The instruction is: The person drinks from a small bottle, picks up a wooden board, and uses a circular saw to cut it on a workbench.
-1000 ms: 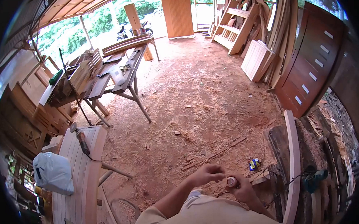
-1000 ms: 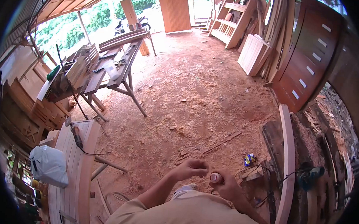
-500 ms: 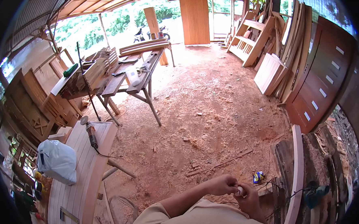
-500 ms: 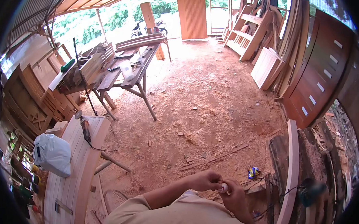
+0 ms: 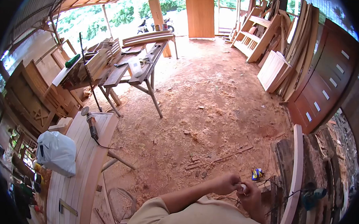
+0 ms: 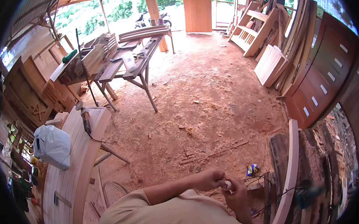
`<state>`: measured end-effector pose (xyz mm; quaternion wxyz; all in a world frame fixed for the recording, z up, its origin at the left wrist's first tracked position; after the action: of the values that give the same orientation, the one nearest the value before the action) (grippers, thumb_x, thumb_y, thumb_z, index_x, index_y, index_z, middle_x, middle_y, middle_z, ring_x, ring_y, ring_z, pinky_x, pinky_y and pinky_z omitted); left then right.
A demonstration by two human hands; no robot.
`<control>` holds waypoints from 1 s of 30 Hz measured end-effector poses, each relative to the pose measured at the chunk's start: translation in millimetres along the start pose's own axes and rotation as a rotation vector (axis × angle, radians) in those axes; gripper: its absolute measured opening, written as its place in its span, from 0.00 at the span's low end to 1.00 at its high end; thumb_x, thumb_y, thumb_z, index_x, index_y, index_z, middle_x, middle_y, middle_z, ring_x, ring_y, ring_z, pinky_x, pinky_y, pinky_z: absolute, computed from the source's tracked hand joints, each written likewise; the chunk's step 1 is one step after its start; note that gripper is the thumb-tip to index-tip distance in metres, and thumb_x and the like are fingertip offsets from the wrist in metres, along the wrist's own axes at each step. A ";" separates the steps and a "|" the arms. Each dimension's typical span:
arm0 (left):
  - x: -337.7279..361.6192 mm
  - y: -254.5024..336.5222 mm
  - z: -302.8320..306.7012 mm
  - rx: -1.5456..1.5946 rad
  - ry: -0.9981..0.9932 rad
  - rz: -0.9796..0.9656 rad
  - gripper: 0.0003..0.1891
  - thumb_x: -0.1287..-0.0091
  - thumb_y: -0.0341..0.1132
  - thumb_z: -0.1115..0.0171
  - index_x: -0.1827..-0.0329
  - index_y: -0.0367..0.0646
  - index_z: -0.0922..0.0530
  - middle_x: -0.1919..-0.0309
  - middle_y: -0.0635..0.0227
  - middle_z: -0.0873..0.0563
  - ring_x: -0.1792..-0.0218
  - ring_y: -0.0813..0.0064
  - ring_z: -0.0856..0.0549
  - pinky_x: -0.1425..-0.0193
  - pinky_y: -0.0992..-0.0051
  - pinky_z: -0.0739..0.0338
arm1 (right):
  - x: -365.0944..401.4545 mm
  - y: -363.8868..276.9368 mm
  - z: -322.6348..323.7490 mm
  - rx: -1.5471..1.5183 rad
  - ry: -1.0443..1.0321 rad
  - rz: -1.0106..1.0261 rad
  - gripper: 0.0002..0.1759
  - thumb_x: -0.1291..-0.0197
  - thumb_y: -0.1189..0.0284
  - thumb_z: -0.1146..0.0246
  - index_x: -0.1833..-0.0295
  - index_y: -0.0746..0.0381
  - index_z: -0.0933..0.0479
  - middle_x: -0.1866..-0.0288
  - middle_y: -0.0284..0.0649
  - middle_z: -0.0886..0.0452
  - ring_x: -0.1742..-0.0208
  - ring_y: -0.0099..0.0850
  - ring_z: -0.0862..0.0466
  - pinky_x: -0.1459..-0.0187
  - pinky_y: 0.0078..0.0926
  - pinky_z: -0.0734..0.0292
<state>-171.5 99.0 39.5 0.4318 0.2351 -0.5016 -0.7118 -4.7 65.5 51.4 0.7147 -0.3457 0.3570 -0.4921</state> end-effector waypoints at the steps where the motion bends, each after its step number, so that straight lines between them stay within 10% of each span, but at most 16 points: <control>1: -0.4 -2.9 0.0 -0.001 0.006 0.001 0.12 0.32 0.37 0.35 0.64 0.35 0.20 0.74 0.60 0.19 0.69 0.72 0.21 0.63 0.68 0.25 | -1.5 -3.8 -0.1 0.035 -0.016 0.012 0.16 0.46 0.75 0.29 0.51 0.62 0.18 0.55 0.44 0.17 0.59 0.35 0.17 0.65 0.28 0.22; 7: -0.5 -13.1 -5.2 -0.020 0.130 -0.129 0.10 0.32 0.34 0.39 0.65 0.32 0.20 0.74 0.56 0.20 0.70 0.62 0.19 0.63 0.63 0.24 | -5.4 3.8 -6.9 0.036 0.021 0.013 0.17 0.47 0.74 0.27 0.50 0.62 0.19 0.58 0.43 0.17 0.62 0.35 0.17 0.66 0.28 0.23; 15: -0.7 -6.9 4.3 0.264 -0.028 0.209 0.14 0.29 0.39 0.39 0.61 0.33 0.17 0.72 0.65 0.15 0.68 0.78 0.17 0.61 0.71 0.21 | -6.9 3.9 -5.2 -0.123 -0.064 -0.002 0.20 0.52 0.76 0.25 0.51 0.61 0.19 0.59 0.44 0.18 0.59 0.37 0.15 0.60 0.31 0.19; 30: -27.8 -34.7 -29.0 -0.010 -0.026 0.257 0.14 0.28 0.40 0.39 0.61 0.36 0.18 0.72 0.69 0.16 0.65 0.81 0.19 0.62 0.76 0.22 | 1.2 37.1 8.3 0.063 0.036 0.074 0.15 0.44 0.70 0.28 0.53 0.62 0.20 0.60 0.45 0.19 0.58 0.39 0.16 0.57 0.35 0.21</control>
<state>-148.0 112.1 -6.3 0.5142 0.1575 -0.5297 -0.6559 19.7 75.8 24.0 0.7364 -0.3008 0.3668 -0.4824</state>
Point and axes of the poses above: each hand's wrist, its own x-axis away from the middle knuckle, its own z-axis out of the back of the hand, y = z × x, the point moved 3 cm from there along -x, towards the middle knuckle
